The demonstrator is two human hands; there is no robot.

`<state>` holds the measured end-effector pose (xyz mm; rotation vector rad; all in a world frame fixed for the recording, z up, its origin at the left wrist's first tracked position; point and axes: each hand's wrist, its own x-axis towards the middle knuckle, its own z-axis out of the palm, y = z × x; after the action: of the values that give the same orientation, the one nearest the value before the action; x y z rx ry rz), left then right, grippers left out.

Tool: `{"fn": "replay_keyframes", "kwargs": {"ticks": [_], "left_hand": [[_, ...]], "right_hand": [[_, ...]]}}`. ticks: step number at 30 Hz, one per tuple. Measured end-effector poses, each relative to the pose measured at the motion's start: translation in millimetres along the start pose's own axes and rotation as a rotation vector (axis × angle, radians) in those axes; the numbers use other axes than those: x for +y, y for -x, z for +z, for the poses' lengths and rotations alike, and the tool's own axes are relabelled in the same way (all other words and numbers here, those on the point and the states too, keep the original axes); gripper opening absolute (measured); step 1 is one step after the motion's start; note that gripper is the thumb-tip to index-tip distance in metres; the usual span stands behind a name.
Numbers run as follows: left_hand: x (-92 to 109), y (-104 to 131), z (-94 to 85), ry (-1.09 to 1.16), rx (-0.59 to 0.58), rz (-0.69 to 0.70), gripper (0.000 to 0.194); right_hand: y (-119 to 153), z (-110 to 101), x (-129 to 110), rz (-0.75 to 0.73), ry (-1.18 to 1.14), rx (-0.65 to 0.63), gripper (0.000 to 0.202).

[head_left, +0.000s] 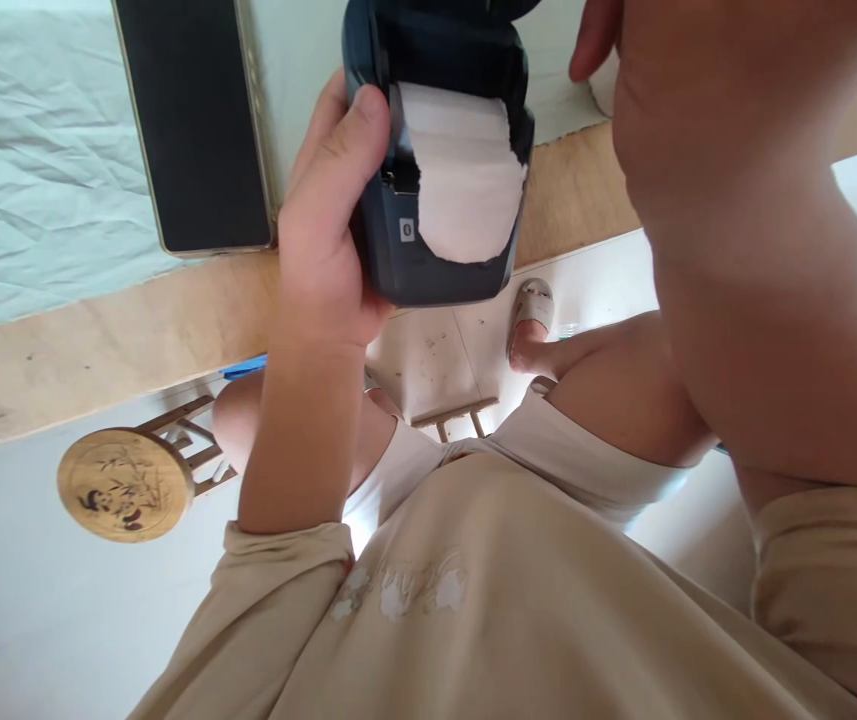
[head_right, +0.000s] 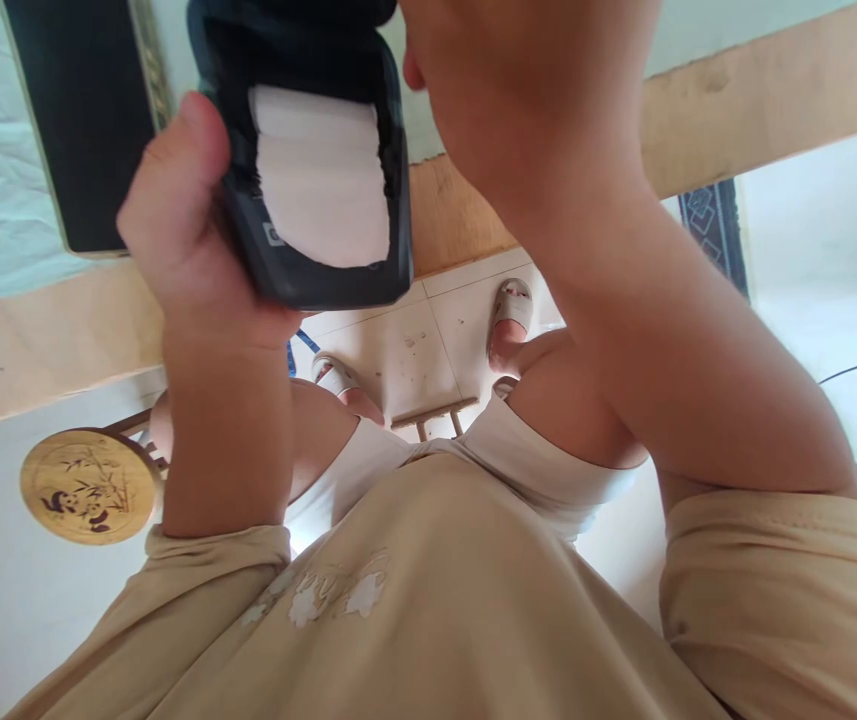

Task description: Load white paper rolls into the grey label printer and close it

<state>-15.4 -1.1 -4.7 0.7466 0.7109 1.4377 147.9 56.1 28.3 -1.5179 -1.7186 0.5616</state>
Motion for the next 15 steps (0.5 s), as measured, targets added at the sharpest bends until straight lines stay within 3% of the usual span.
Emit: {"fn": "replay_keyframes", "kwargs": {"ticks": [2, 6, 8, 11, 15], "left_hand": [[1, 1, 0.1, -0.016, 0.021, 0.0, 0.017], [4, 4, 7.1, -0.008, 0.015, -0.061, 0.013], [4, 5, 9.4, 0.014, 0.024, -0.075, 0.014], [5, 5, 11.3, -0.025, 0.065, -0.092, 0.018], [7, 6, 14.6, -0.068, 0.032, -0.117, 0.023]], "right_hand": [[-1, 0, -10, 0.032, 0.272, 0.014, 0.056], [9, -4, -36, -0.094, 0.604, -0.38, 0.049], [14, -7, -46, -0.153, 0.671, -0.507, 0.044], [17, -12, -51, -0.12, 0.703, -0.546, 0.041], [13, -14, -45, -0.196, 0.688, -0.593, 0.036]]}}
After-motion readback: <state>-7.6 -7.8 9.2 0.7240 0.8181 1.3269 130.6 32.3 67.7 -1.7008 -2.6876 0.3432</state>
